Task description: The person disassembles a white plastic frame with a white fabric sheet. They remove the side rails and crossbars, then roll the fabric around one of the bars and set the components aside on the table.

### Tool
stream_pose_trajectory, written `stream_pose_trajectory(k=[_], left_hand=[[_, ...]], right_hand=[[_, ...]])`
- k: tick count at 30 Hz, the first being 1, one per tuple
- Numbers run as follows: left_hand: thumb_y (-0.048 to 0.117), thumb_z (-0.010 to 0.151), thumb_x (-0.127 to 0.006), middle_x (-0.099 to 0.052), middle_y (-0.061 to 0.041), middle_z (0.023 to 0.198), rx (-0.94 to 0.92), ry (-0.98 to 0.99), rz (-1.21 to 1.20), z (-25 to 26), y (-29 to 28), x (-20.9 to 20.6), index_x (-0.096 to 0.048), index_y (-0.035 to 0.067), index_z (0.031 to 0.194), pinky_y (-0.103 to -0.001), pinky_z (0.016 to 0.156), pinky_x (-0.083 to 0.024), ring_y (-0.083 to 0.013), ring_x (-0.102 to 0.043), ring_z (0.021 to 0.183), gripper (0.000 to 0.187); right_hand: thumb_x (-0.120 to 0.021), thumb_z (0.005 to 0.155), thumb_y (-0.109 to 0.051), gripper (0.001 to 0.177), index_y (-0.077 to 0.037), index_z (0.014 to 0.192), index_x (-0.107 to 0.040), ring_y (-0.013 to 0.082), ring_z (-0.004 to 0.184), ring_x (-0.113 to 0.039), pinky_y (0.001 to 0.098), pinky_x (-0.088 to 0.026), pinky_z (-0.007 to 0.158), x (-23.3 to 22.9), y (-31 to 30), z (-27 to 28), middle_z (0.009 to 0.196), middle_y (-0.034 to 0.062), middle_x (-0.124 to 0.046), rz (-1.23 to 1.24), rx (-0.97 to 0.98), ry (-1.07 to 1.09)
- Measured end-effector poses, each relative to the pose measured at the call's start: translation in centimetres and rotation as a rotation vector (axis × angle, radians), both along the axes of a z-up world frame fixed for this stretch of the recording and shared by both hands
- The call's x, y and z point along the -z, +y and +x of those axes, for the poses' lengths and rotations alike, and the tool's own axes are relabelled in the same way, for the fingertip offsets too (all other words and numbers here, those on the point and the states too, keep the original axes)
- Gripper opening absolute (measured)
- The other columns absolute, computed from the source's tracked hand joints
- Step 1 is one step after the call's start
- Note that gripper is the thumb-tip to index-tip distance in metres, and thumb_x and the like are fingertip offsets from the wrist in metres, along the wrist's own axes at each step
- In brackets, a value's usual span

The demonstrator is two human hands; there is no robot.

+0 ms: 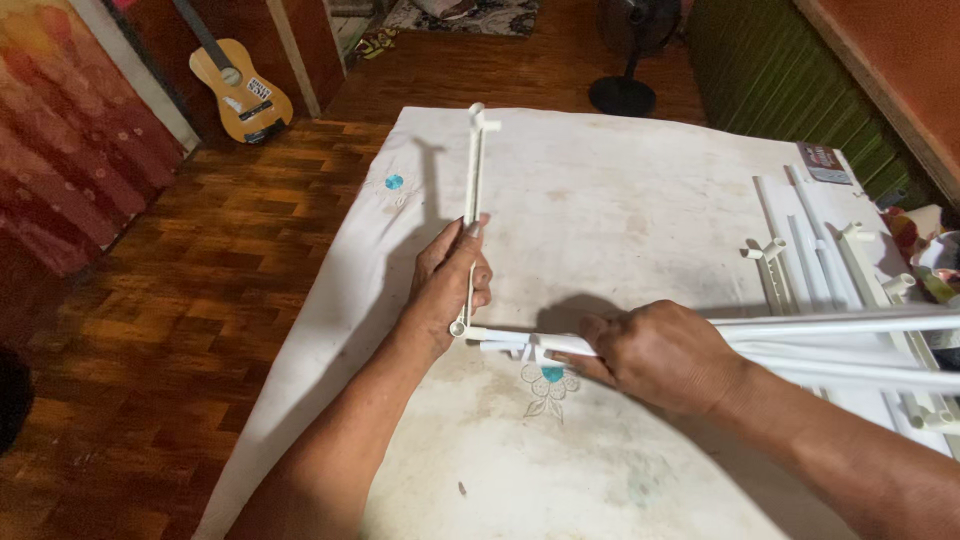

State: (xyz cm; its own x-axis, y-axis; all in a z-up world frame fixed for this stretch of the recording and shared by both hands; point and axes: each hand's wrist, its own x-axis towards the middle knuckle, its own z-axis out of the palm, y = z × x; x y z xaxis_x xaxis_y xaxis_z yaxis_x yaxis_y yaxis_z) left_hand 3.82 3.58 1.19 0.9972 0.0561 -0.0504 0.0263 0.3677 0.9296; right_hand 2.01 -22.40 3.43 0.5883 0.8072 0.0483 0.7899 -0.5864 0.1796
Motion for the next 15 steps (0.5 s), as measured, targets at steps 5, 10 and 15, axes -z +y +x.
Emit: stream_pose_trajectory(k=[5,10,15], left_hand=[[0.036,0.100,-0.064,-0.043,0.003,0.065,-0.098,0.114,-0.010,-0.1,-0.3,0.1,-0.058,0.006,0.105,-0.025,0.044,-0.036,-0.0076,-0.044,0.054,0.031],[0.036,0.100,-0.059,-0.042,0.002,0.062,0.078,0.066,0.034,-0.3,0.9,-0.9,-0.064,0.010,0.120,-0.022,0.041,-0.033,-0.0071,-0.039,0.050,0.033],[0.030,0.100,-0.060,-0.045,0.004,0.067,0.066,-0.054,-0.029,-0.4,0.6,-0.6,-0.062,0.008,0.130,-0.023,0.044,-0.038,-0.0054,-0.044,0.056,0.037]], right_hand=[[-0.057,0.100,-0.028,0.027,-0.007,0.084,-0.060,0.0152,0.043,-0.056,0.0350,-0.053,0.038,-0.4,-0.1,-0.2,0.057,0.0058,-0.060,-0.182,-0.069,-0.412],[-0.054,0.099,-0.047,0.043,-0.006,0.100,-0.067,0.0214,0.040,-0.057,0.0386,-0.052,0.035,-0.5,0.7,-0.3,0.056,0.0074,-0.060,0.007,-0.006,-0.005],[-0.045,0.107,-0.051,0.054,-0.014,0.079,-0.073,0.0178,0.047,-0.060,0.0310,-0.053,0.056,-1.1,0.5,-0.3,0.051,0.0059,-0.059,-0.140,0.122,0.341]])
